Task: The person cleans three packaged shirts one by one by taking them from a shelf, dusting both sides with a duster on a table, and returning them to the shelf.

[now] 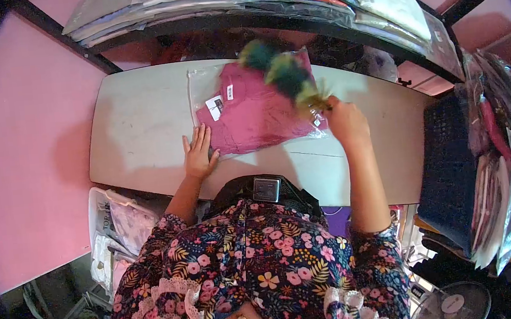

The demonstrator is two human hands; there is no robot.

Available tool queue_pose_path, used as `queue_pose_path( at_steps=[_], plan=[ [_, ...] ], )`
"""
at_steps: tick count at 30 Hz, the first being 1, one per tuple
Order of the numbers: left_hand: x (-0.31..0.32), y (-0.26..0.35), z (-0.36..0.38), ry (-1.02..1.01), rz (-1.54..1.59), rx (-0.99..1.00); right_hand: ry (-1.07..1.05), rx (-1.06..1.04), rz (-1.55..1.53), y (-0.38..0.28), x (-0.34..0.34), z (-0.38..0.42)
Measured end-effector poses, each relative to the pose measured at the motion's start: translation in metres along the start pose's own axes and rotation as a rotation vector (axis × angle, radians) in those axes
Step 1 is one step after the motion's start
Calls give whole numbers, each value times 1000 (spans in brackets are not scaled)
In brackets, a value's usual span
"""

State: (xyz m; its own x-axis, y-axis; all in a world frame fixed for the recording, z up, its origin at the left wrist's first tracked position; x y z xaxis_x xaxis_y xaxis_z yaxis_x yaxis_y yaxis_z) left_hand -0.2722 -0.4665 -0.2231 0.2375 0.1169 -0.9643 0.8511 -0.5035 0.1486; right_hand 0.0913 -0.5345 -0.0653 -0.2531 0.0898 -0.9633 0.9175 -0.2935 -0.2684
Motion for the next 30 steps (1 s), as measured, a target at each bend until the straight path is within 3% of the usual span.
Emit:
queue_pose_path(
  at_steps=[2,6,9,11,14,16,21,22,26,28,30],
  plan=[
    [4,0,1,20,-12,10,128,169,105,20,7,-9],
    [7,-1,0,48,-9,16,96,151,69,8,20,10],
    [2,0,1,2,19,-10,26,-107,-227,-11,72,53],
    [2,-1,2,8,11,-7,-20,-207,-248,-13,102,80],
    [1,0,0,-1,-12,-6,115,17,-253,41,155,97],
    [2,1,0,-20,-18,-6,142,318,-251,65,151,100],
    [4,-4,1,-2,16,-9,441,314,-390,63,132,112],
    [3,-4,1,-3,15,-9,364,284,-502,57,140,118],
    [5,-6,1,-13,-5,-18,-23,-57,-313,22,154,136],
    [5,-6,3,-16,-8,-21,-48,-33,-264,39,169,139],
    [4,-3,0,-20,-2,-22,37,300,-241,70,171,138]
  ],
)
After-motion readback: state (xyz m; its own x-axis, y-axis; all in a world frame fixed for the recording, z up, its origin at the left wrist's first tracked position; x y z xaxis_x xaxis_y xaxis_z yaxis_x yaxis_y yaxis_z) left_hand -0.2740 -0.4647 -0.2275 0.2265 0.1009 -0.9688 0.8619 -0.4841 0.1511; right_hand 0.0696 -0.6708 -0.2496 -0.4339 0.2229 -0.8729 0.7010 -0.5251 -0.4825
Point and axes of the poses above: each hand's wrist, its own z-axis away from the middle knuckle, its own x-axis out of the palm, y = z × x, the point moved 2 cm from there along -z, towards the middle knuckle, and after that the axes turned 8 degrees about y, right-handed, at the moved point
